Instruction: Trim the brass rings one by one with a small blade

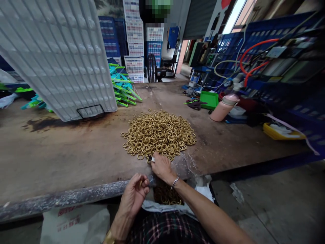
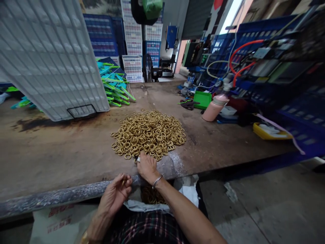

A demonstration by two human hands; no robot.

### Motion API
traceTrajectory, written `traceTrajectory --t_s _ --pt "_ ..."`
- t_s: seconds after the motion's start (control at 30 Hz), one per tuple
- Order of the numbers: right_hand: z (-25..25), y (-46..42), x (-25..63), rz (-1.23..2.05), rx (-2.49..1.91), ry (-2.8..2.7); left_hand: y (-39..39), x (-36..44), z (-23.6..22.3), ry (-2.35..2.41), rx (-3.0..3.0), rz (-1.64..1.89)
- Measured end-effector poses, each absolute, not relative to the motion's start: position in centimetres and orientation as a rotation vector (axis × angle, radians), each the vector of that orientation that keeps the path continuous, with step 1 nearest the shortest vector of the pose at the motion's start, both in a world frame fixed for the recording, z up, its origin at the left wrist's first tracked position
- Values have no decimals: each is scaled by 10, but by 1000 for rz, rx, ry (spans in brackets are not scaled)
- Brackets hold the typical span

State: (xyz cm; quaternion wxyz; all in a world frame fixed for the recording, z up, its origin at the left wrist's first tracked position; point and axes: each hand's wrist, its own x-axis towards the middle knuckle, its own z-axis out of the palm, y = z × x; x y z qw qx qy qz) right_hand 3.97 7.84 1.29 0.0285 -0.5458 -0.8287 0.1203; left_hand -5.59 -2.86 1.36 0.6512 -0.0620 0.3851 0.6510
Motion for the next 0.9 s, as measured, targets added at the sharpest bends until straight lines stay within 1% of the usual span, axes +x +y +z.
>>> traceTrajectory --t_s 0.17,0.37,0.5,0.73,0.9 --pt "13 83 50 486 -1609 -2492 -23 -58 18 931 -80 1459" --pt "9 81 65 859 -1304 -2162 -15 -50 20 1052 75 1432" --pt "13 72 67 1002 -1147 -2007 -6 -39 18 1143 221 1424" --pt "26 69 72 1150 -1075 -2013 2 -37 13 1456 529 1357" --pt "28 74 72 1211 -1091 -2044 1 -38 19 1594 887 1438"
